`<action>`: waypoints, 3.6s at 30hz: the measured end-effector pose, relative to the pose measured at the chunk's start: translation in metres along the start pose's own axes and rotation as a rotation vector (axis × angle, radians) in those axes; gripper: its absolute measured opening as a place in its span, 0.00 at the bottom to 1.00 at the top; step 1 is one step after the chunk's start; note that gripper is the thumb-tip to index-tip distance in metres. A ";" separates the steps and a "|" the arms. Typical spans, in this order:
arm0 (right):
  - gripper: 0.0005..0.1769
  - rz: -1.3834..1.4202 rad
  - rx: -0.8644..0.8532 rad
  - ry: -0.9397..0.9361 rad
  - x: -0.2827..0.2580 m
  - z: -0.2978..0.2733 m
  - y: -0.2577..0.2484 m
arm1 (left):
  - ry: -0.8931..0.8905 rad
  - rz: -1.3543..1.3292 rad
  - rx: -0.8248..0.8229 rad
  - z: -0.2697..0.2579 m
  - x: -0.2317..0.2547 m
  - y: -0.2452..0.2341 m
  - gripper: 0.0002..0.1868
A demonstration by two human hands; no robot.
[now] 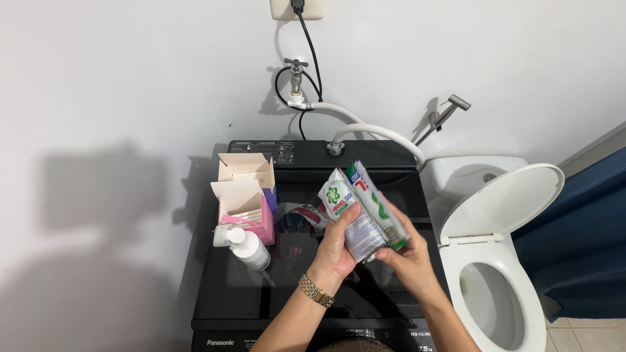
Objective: Organizing cleaning products on a shelf and wiping down a bathroom counter.
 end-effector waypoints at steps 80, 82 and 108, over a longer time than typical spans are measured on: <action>0.24 -0.897 0.180 -0.332 -0.368 0.565 -0.016 | 0.218 -0.107 -0.325 0.199 0.245 0.298 0.13; 0.27 -0.983 0.196 -0.131 -0.362 0.557 -0.014 | 0.216 -0.094 -0.321 0.200 0.243 0.299 0.14; 0.45 -0.951 0.249 -0.961 -0.361 0.554 -0.040 | 0.181 -0.121 -0.317 0.177 0.223 0.281 0.13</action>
Point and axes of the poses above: each hand's wrist, its own z-axis towards the middle knuckle, its own y-axis out of the palm, x = y × z, the point moved 7 cm from there along z, towards the middle knuckle, and after that the axes turned 7 degrees about z, right-handed, at the moved point
